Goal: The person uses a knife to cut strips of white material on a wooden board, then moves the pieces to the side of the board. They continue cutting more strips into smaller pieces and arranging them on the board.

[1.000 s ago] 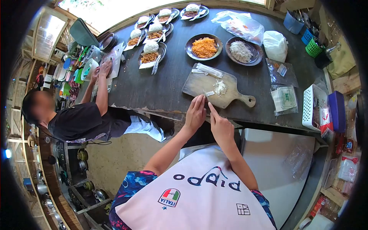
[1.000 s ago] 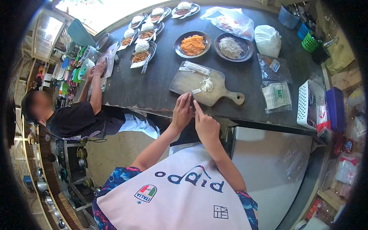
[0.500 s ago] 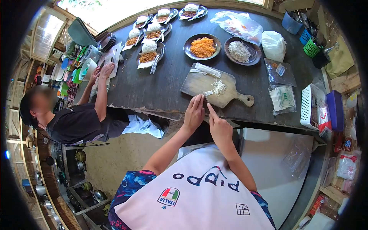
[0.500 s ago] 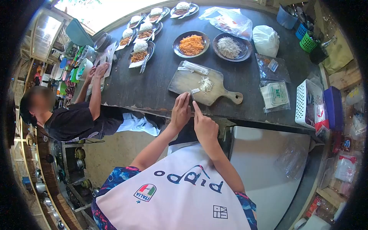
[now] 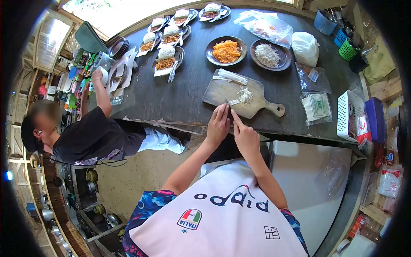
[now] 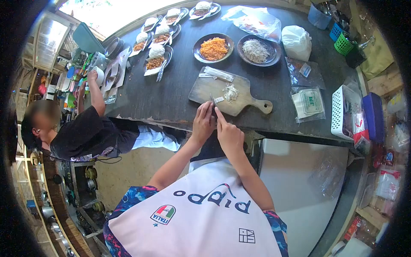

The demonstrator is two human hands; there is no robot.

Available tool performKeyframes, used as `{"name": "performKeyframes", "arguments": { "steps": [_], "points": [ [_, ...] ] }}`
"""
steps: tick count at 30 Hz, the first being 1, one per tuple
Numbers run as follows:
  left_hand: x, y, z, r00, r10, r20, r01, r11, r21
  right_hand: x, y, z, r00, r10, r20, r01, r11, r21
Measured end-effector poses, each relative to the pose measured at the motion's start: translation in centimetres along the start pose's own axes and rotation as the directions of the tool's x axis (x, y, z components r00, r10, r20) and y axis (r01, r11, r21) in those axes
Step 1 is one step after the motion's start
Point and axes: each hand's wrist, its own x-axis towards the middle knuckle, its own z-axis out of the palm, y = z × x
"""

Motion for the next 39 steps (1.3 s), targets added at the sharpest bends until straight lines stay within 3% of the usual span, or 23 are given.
{"name": "performKeyframes", "arguments": {
  "steps": [16, 39],
  "points": [
    [0.2, -0.2, 0.0, 1.0, 0.001, -0.018, -0.001, 1.0, -0.001, -0.9, -0.6, -0.8, 1.0, -0.008, 0.01, 0.009, 0.997, -0.077],
    [0.1, -0.3, 0.2, 1.0, -0.005, -0.015, 0.005, 1.0, -0.013, -1.1, -0.5, -0.7, 1.0, 0.006, 0.013, -0.006, 1.0, -0.028]
  ]
}}
